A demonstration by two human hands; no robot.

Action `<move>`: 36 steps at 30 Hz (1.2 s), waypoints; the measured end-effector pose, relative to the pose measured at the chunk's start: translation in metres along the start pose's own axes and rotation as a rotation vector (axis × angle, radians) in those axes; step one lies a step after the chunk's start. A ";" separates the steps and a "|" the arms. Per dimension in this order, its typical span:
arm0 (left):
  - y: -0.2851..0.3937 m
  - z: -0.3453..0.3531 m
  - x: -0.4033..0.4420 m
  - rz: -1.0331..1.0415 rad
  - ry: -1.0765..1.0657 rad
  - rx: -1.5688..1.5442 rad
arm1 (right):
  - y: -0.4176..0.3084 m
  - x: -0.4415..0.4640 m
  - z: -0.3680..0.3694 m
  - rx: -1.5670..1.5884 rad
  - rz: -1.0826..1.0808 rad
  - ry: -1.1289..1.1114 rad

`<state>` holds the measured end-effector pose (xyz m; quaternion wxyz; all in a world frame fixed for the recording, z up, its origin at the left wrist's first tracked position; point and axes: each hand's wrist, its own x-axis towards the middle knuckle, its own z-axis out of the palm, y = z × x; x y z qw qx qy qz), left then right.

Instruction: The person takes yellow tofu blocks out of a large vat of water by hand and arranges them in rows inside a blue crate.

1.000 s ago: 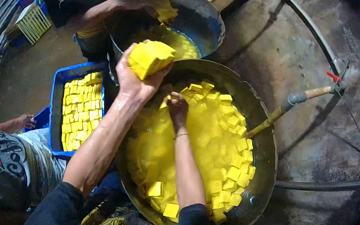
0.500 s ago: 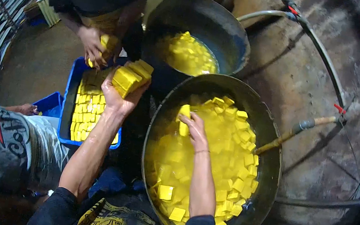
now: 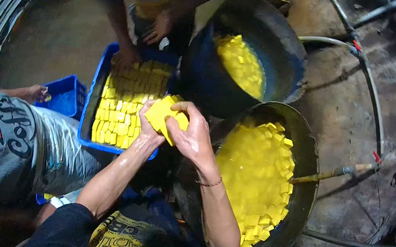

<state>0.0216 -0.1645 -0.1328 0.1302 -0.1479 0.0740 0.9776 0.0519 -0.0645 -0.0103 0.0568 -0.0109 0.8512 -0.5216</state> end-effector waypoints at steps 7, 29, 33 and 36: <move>0.051 -0.060 -0.009 -0.132 0.087 -0.039 | 0.016 0.042 0.083 -0.531 -0.139 0.007; 0.231 -0.340 0.019 -0.748 0.020 2.398 | 0.229 0.072 0.350 0.169 0.722 -0.802; 0.229 -0.326 0.020 -0.709 -0.281 2.737 | 0.186 0.034 0.259 0.067 0.225 -0.512; 0.170 -0.232 0.046 -0.101 -0.235 2.825 | 0.061 -0.023 0.129 0.323 0.135 -0.205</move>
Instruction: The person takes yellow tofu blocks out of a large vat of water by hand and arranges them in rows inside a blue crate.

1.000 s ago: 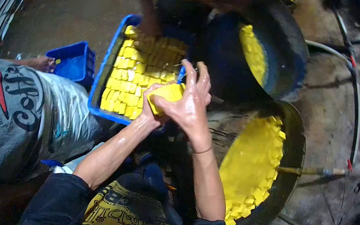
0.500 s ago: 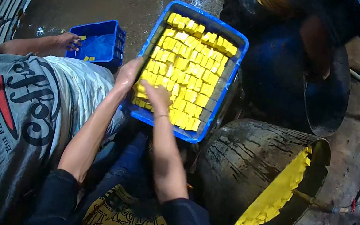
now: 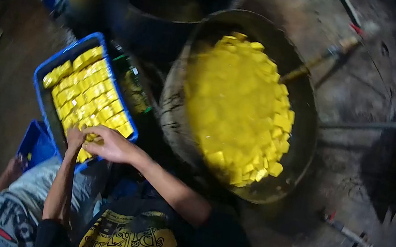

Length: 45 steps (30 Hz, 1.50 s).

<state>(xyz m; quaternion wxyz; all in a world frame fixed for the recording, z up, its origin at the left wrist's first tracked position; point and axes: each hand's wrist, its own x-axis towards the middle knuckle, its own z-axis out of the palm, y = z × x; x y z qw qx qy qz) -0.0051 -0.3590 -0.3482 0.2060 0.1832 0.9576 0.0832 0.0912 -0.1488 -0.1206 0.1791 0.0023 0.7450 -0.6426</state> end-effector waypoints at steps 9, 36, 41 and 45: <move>0.430 -0.212 -0.022 1.177 0.168 -0.618 | 0.035 -0.254 -0.263 -0.866 0.332 0.650; 0.609 -0.043 0.055 0.583 0.079 -0.207 | 0.162 -0.248 -0.422 -0.532 0.348 0.399; 0.606 -0.028 0.067 0.402 -0.270 -0.566 | 0.154 -0.274 -0.424 -0.535 0.363 0.549; 0.614 0.002 0.056 0.498 -0.081 -0.480 | 0.133 -0.278 -0.464 0.253 0.387 0.758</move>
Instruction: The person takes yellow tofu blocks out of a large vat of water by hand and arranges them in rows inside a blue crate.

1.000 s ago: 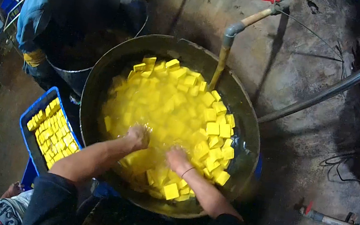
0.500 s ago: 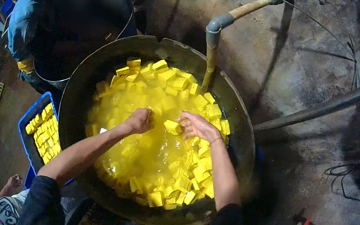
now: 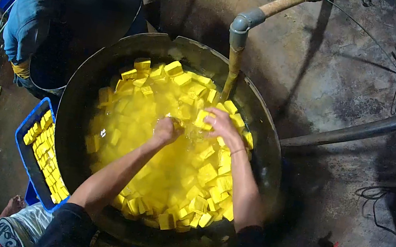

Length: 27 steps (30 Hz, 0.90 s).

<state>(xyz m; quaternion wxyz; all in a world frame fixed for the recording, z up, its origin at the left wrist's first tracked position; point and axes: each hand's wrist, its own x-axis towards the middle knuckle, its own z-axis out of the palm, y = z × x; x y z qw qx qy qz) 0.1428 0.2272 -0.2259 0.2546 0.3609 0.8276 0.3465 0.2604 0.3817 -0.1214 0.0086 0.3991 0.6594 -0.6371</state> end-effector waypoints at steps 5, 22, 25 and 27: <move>0.009 -0.011 -0.002 -0.081 0.047 0.043 | -0.047 0.052 0.021 -0.314 0.147 0.448; -0.001 -0.063 0.024 -0.330 0.045 -1.842 | -0.036 0.010 0.078 0.039 -0.278 -0.050; 0.003 -0.051 0.024 -0.185 0.054 -2.113 | -0.036 0.011 0.103 -0.196 -0.317 0.125; 0.009 -0.050 0.024 -0.218 0.109 -2.131 | -0.045 0.008 0.105 -0.238 -0.427 0.136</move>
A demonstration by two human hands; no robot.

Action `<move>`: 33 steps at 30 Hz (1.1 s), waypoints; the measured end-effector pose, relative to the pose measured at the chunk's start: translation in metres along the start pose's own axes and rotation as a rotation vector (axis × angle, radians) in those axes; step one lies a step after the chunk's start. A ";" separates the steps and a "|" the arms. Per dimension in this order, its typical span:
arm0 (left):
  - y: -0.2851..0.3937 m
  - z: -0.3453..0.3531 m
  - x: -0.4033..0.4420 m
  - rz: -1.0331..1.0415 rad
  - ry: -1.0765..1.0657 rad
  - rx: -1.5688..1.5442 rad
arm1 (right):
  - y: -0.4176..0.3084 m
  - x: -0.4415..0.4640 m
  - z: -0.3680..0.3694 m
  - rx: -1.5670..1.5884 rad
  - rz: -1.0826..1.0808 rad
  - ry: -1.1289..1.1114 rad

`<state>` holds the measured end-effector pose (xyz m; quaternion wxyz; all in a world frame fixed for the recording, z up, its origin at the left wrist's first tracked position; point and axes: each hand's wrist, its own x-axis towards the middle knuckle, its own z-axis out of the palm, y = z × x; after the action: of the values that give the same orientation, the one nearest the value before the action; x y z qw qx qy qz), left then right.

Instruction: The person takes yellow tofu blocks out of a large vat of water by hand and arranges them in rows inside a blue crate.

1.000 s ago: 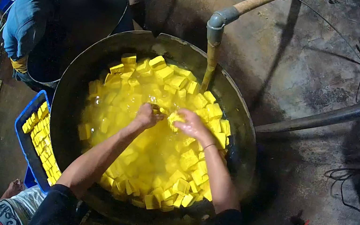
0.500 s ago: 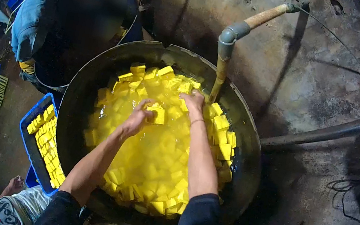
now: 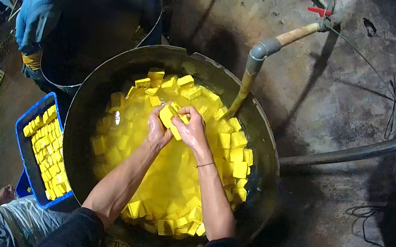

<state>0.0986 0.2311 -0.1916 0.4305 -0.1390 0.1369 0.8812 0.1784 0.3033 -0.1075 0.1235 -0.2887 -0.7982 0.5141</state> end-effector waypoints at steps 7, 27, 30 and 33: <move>0.000 0.016 -0.017 0.028 -0.101 -0.192 | 0.012 0.034 0.033 -0.810 -0.706 0.239; 0.195 0.122 -0.133 0.393 -0.164 -0.319 | 0.061 0.023 0.136 -0.587 -0.314 -0.317; 0.200 0.124 -0.159 0.407 -0.157 -0.290 | 0.094 -0.001 0.195 -0.915 -0.243 -0.379; 0.223 0.110 -0.185 0.452 -0.272 -0.270 | 0.109 -0.022 0.200 -0.450 0.103 -0.374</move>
<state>0.0161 0.0053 0.0042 0.2155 -0.0416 -0.0131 0.9755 0.1340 0.1738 -0.2909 -0.1191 -0.2489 -0.8853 0.3742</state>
